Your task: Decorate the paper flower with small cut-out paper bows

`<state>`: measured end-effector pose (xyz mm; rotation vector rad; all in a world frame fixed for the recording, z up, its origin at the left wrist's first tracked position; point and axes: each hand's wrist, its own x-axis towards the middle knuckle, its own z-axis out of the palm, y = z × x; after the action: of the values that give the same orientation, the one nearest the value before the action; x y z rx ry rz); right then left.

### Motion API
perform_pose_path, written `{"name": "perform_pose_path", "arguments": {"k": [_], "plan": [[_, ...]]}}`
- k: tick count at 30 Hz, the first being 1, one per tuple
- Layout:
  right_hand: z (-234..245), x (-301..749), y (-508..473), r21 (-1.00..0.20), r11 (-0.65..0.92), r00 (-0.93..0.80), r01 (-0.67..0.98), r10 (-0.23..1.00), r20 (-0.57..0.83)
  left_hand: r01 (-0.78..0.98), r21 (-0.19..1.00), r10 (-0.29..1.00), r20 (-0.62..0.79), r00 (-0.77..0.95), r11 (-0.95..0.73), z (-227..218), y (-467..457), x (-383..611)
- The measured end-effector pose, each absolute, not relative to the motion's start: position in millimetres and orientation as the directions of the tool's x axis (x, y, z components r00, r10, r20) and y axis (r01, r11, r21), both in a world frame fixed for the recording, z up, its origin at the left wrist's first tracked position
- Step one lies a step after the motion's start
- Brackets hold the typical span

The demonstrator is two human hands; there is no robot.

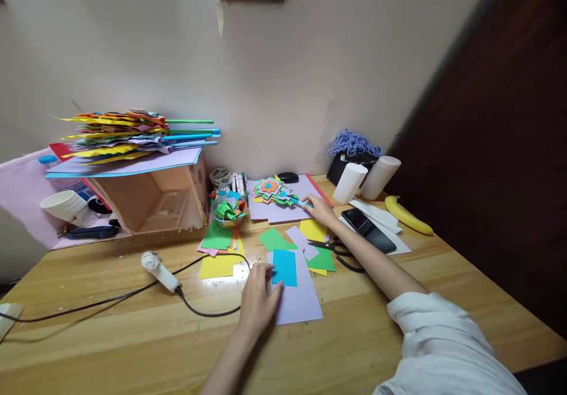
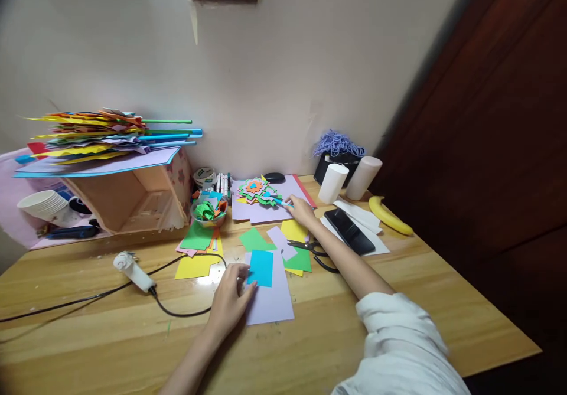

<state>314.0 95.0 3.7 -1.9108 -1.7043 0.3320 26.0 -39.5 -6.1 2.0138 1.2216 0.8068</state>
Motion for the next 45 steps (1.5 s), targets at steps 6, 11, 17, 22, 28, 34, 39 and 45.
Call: {"name": "perform_pose_path", "arguments": {"k": [6, 11, 17, 22, 28, 34, 39, 45], "plan": [[18, 324, 80, -0.446, -0.018, 0.133, 0.895, 0.965, 0.228, 0.547, 0.736, 0.899, 0.196, 0.391, -0.398, -7, -40, 28], [26, 333, 29, -0.415, 0.066, -0.031, 0.907, 0.995, 0.090, 0.613, 0.676, 0.905, 0.215, 0.368, -0.410, -9, -37, 31], [17, 342, -38, -0.373, 0.065, -0.088, 0.926, 0.995, -0.047, 0.730, 0.625, 0.960, 0.145, 0.239, -0.276, -10, -28, 50], [11, 340, -52, -0.307, -0.008, -0.001, 0.952, 1.000, -0.028, 0.746, 0.656, 0.980, -0.042, 0.192, -0.118, -8, -19, 63], [8, 345, -57, -0.312, -0.099, 0.103, 0.945, 0.995, -0.005, 0.588, 0.806, 0.990, -0.014, 0.143, -0.073, -2, -16, 65], [14, 327, -61, -0.661, 0.079, 0.007, 0.746, 0.992, 0.126, 0.446, 0.878, 0.972, 0.080, 0.222, -0.174, 22, -18, 62], [18, 278, -69, -0.977, -0.058, -0.215, 0.207, 0.971, -0.103, 0.472, 0.799, 0.863, 0.112, 0.492, -0.372, 41, -29, 76], [22, 283, -49, -0.968, -0.092, -0.028, 0.232, 0.994, -0.101, 0.648, 0.691, 0.934, 0.115, 0.338, -0.320, 33, -18, 46]]}}
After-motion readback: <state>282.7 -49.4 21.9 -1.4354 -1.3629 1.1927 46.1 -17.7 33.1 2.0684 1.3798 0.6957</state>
